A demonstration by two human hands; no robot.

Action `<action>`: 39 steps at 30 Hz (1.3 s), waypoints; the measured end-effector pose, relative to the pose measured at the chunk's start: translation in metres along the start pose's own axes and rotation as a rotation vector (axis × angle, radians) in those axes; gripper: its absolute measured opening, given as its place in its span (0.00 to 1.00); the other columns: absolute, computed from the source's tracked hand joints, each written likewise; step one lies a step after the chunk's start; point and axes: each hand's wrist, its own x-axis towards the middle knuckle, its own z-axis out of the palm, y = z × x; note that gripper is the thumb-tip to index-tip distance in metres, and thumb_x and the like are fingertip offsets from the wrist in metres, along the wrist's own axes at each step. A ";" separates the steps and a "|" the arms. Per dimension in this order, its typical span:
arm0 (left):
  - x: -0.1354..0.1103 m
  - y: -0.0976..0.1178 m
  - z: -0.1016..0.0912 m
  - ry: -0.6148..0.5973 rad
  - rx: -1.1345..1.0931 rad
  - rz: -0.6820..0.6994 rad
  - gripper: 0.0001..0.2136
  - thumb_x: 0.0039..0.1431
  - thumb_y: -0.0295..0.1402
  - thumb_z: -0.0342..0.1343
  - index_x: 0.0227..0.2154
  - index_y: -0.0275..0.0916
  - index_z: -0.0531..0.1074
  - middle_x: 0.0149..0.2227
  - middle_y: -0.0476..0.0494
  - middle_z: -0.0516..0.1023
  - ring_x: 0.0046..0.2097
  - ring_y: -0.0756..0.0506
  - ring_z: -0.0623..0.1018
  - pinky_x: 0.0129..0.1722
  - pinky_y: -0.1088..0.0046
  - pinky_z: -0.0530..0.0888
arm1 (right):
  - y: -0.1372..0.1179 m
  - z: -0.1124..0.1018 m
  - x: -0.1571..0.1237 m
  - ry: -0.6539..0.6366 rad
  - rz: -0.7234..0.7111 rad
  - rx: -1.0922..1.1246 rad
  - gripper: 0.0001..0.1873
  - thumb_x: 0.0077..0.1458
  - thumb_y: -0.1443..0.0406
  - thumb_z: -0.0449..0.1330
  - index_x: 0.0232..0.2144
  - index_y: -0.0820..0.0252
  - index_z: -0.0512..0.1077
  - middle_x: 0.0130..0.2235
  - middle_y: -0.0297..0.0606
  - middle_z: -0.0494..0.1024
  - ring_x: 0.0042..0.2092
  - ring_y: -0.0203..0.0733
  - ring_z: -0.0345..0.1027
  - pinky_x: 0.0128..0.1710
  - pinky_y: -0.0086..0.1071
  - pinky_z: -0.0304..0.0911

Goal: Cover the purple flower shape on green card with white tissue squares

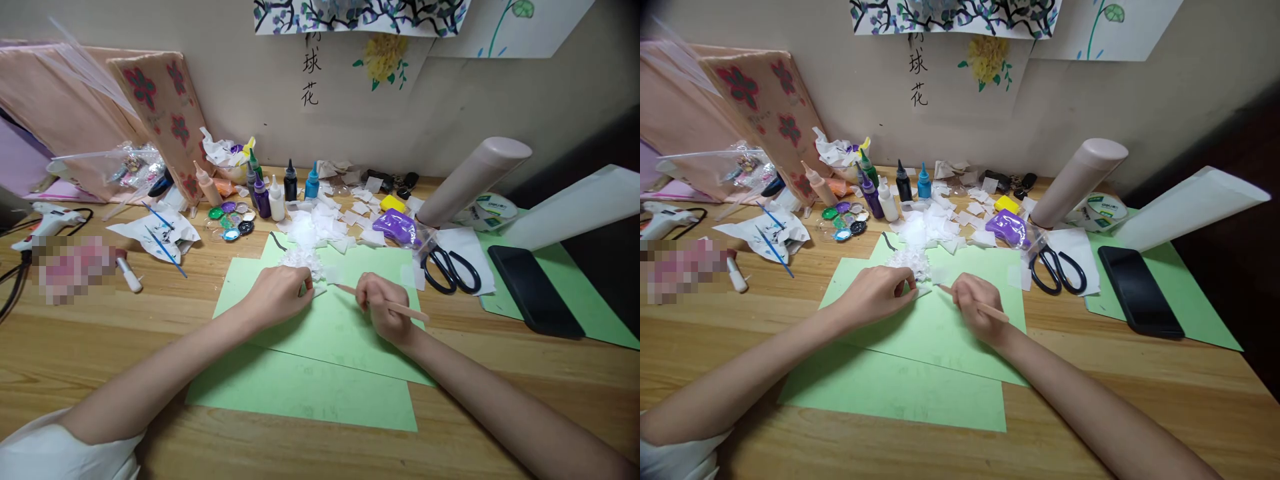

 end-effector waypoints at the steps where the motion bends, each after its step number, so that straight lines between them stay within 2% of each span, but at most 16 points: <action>1: 0.000 0.000 0.000 0.005 0.007 0.004 0.07 0.56 0.33 0.50 0.31 0.41 0.73 0.26 0.49 0.77 0.28 0.47 0.73 0.25 0.74 0.55 | -0.002 0.001 0.002 -0.080 -0.032 -0.012 0.21 0.66 0.60 0.44 0.22 0.58 0.61 0.22 0.31 0.62 0.25 0.34 0.57 0.27 0.31 0.53; 4: -0.002 -0.001 -0.002 -0.008 0.020 0.002 0.07 0.56 0.34 0.51 0.29 0.41 0.73 0.26 0.48 0.77 0.27 0.47 0.72 0.25 0.74 0.55 | -0.006 0.005 0.009 -0.233 -0.031 -0.047 0.18 0.66 0.62 0.45 0.24 0.58 0.62 0.24 0.31 0.64 0.26 0.34 0.59 0.29 0.29 0.55; 11: -0.005 -0.004 -0.011 -0.005 0.036 0.044 0.07 0.55 0.34 0.51 0.29 0.41 0.75 0.24 0.48 0.76 0.25 0.48 0.72 0.25 0.74 0.55 | -0.001 0.012 0.022 -0.348 -0.099 -0.054 0.17 0.66 0.61 0.45 0.25 0.57 0.61 0.25 0.31 0.64 0.28 0.34 0.59 0.29 0.29 0.55; 15: -0.005 -0.009 -0.015 0.015 0.044 0.051 0.07 0.54 0.33 0.52 0.29 0.41 0.75 0.24 0.48 0.77 0.26 0.48 0.72 0.25 0.74 0.56 | -0.002 0.016 0.027 -0.374 -0.063 -0.038 0.16 0.66 0.60 0.46 0.26 0.58 0.63 0.26 0.32 0.67 0.29 0.34 0.60 0.31 0.28 0.56; 20: -0.003 -0.015 -0.021 0.002 0.012 -0.016 0.07 0.54 0.35 0.53 0.28 0.41 0.76 0.25 0.48 0.77 0.24 0.49 0.71 0.25 0.74 0.56 | -0.005 0.021 0.033 -0.394 0.121 0.047 0.15 0.64 0.58 0.50 0.28 0.58 0.66 0.26 0.31 0.70 0.29 0.33 0.63 0.31 0.28 0.57; 24: 0.000 -0.016 -0.022 0.016 -0.011 -0.048 0.08 0.54 0.36 0.53 0.28 0.41 0.76 0.25 0.48 0.77 0.25 0.48 0.72 0.25 0.74 0.58 | -0.005 0.023 0.035 -0.359 0.249 0.168 0.16 0.63 0.55 0.51 0.29 0.58 0.67 0.28 0.32 0.72 0.31 0.34 0.65 0.32 0.28 0.59; 31: 0.006 -0.015 -0.014 0.079 0.003 -0.121 0.09 0.55 0.38 0.52 0.29 0.40 0.75 0.26 0.47 0.77 0.26 0.48 0.73 0.25 0.74 0.56 | -0.001 0.024 0.036 -0.359 0.298 0.249 0.15 0.62 0.54 0.51 0.31 0.58 0.67 0.31 0.34 0.73 0.34 0.36 0.67 0.36 0.31 0.61; 35: 0.008 -0.013 -0.010 0.116 0.022 -0.161 0.08 0.54 0.36 0.52 0.28 0.39 0.73 0.27 0.46 0.77 0.27 0.47 0.73 0.25 0.74 0.55 | -0.002 0.023 0.032 -0.338 0.257 0.222 0.14 0.63 0.56 0.51 0.31 0.58 0.66 0.30 0.33 0.73 0.32 0.35 0.67 0.34 0.30 0.61; 39: 0.009 -0.011 -0.010 0.118 0.015 -0.198 0.06 0.53 0.34 0.53 0.27 0.39 0.72 0.27 0.46 0.77 0.28 0.47 0.73 0.25 0.74 0.57 | -0.004 0.021 0.024 -0.228 0.029 0.050 0.17 0.65 0.59 0.46 0.26 0.57 0.65 0.26 0.32 0.69 0.29 0.35 0.64 0.32 0.30 0.59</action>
